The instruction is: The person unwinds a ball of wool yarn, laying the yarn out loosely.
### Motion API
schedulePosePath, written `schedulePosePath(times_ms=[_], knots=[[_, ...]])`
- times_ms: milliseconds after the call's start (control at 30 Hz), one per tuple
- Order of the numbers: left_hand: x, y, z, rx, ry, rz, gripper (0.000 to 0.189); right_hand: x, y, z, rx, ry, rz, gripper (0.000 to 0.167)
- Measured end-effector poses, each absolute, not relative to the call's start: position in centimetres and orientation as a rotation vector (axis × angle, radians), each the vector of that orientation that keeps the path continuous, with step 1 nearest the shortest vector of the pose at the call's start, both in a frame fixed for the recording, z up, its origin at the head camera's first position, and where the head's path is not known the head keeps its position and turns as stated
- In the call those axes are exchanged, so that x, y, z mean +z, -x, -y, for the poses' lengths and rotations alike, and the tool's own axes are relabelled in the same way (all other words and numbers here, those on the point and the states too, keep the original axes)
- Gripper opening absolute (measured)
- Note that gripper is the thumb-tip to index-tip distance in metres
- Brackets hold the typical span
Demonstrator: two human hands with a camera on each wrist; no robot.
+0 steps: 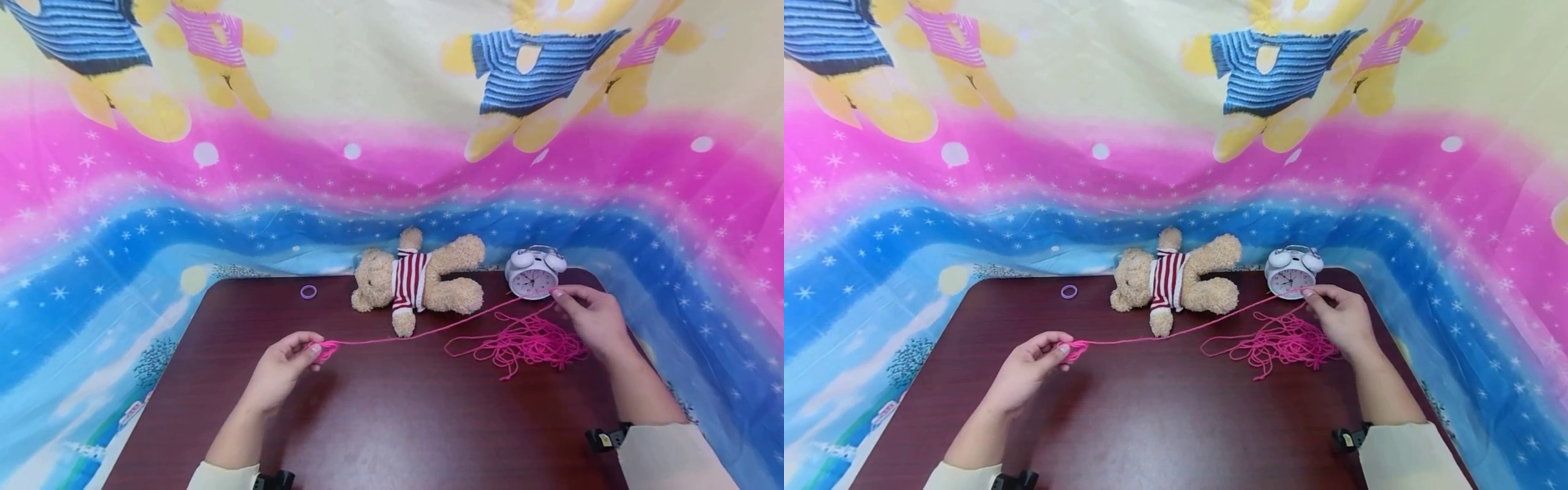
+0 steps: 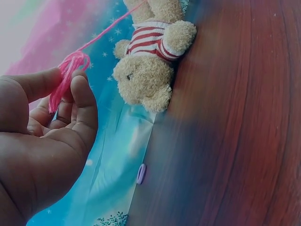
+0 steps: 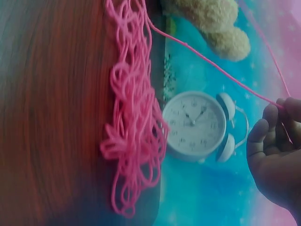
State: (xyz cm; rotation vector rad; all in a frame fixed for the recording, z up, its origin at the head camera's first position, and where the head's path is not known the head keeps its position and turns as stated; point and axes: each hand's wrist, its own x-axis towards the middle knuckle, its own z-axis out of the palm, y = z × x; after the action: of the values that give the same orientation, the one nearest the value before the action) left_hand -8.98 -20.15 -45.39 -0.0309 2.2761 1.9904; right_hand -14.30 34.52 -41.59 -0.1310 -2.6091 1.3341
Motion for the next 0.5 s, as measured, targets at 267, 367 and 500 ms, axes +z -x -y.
schedulePosePath(times_ms=[267,367,500], knots=[[-45.7,9.0,21.1,1.986,0.057,-2.289,0.033,-42.0,14.2,-37.5,1.401,0.184,2.569,0.052],[-45.7,8.9,21.4,1.982,0.064,-2.303,0.035,-42.1,14.1,-38.4,1.418,0.218,2.555,0.054],[-45.8,8.8,21.9,1.987,0.064,-2.314,0.033,-42.1,14.0,-39.2,1.453,0.249,2.529,0.053]])
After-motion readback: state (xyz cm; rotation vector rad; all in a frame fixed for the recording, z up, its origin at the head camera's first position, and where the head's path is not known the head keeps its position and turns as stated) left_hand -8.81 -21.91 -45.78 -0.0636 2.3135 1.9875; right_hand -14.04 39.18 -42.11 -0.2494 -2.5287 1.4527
